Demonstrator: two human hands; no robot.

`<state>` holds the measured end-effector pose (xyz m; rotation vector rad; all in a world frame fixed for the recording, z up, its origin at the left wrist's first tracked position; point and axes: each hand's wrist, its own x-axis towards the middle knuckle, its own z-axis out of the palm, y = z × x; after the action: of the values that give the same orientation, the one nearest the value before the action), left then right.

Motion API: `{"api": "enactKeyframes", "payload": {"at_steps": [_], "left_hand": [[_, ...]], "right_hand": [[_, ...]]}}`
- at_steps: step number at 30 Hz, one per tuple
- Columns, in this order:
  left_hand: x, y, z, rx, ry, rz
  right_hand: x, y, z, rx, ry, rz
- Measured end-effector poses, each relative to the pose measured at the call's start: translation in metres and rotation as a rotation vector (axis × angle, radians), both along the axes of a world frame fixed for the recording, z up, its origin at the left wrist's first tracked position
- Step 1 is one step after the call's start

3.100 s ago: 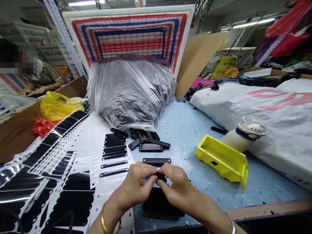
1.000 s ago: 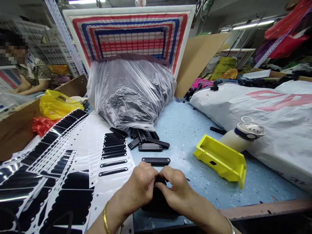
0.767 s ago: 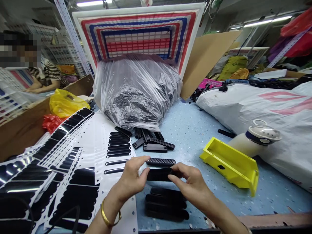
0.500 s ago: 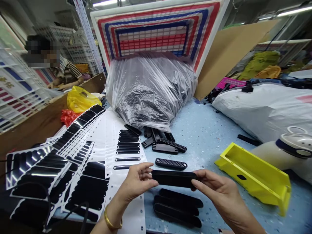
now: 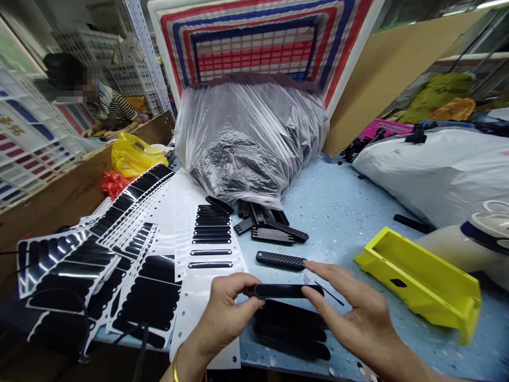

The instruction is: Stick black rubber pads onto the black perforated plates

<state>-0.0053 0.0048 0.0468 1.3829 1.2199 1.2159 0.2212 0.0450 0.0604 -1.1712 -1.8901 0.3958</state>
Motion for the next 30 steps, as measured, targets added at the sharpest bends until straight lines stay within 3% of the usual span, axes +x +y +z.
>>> {"api": "enactKeyframes", "payload": {"at_steps": [3,5,10,13,18,22,27,30], "left_hand": [[0.0,-0.002,-0.001,0.03,0.004,-0.006],[0.0,-0.002,-0.002,0.055,0.01,-0.005],[0.001,-0.005,-0.002,0.136,0.056,0.022],[0.0,-0.006,0.0,0.128,0.073,-0.006],[0.0,-0.004,-0.005,0.038,-0.005,-0.07],[0.0,0.0,-0.016,-0.027,-0.117,-0.044],[-0.008,0.0,-0.022,-0.108,-0.269,0.03],[-0.008,-0.003,-0.019,-0.172,-0.298,0.021]], "right_hand": [[-0.026,-0.003,0.014,0.15,-0.102,0.163],[-0.04,-0.004,0.019,0.147,-0.221,0.234],[-0.056,0.002,0.019,-0.128,-0.611,0.325],[-0.056,0.004,0.016,-0.253,-0.669,0.392],[-0.055,0.003,0.008,-0.214,-0.606,0.48],[-0.036,0.018,0.005,-0.266,-0.39,0.317],[0.014,0.03,0.014,-0.49,0.011,0.047],[0.021,0.017,0.012,-0.706,0.089,0.141]]}}
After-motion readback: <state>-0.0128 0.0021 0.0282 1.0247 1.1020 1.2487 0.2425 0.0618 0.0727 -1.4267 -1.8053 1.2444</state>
